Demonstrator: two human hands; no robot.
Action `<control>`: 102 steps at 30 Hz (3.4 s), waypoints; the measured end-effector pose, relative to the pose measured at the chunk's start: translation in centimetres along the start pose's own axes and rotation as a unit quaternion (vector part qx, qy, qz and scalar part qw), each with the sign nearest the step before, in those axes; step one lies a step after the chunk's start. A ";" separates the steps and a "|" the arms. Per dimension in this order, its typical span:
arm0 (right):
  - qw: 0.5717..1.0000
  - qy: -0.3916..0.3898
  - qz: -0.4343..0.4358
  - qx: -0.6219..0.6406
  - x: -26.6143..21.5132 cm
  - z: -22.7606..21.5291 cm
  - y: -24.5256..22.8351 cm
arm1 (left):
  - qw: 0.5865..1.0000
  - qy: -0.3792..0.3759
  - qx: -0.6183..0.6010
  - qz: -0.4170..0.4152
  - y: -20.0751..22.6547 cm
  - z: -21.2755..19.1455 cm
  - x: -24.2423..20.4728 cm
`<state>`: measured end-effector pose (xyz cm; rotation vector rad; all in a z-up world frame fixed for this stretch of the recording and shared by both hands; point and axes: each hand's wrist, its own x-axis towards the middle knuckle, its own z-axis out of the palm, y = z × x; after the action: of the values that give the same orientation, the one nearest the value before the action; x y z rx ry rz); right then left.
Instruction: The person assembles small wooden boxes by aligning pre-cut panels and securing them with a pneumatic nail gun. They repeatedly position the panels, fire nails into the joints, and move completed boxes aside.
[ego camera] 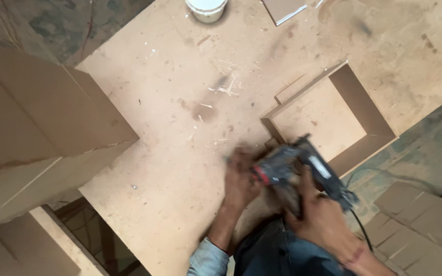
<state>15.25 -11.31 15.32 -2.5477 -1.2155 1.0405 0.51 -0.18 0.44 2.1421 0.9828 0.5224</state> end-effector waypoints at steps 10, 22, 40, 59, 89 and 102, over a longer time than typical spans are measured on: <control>0.968 0.181 0.141 0.102 -9.3 -1.4 22.1 | 0.914 -0.237 0.210 0.253 7.5 6.1 2.5; 0.956 0.228 0.153 0.106 -12.8 8.6 37.7 | 0.917 -0.224 0.237 0.227 5.7 6.4 0.5; 0.632 0.164 0.195 0.732 -12.6 10.3 18.7 | 0.786 -0.195 0.243 0.534 8.4 5.5 5.7; 0.448 0.088 0.156 0.876 -4.5 22.1 16.3 | 0.785 -0.242 0.196 0.536 6.3 6.7 6.1; 0.450 0.101 0.154 0.874 -4.4 21.9 16.2 | 0.772 -0.246 0.244 0.533 6.7 6.2 6.1; 0.490 0.129 0.143 0.851 -5.9 20.5 15.1 | 0.760 -0.295 0.240 0.528 7.1 5.5 6.8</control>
<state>9.19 -29.08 -2.94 -1.0017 0.4912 0.9007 11.57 -0.56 2.47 2.9235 -0.6143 0.0153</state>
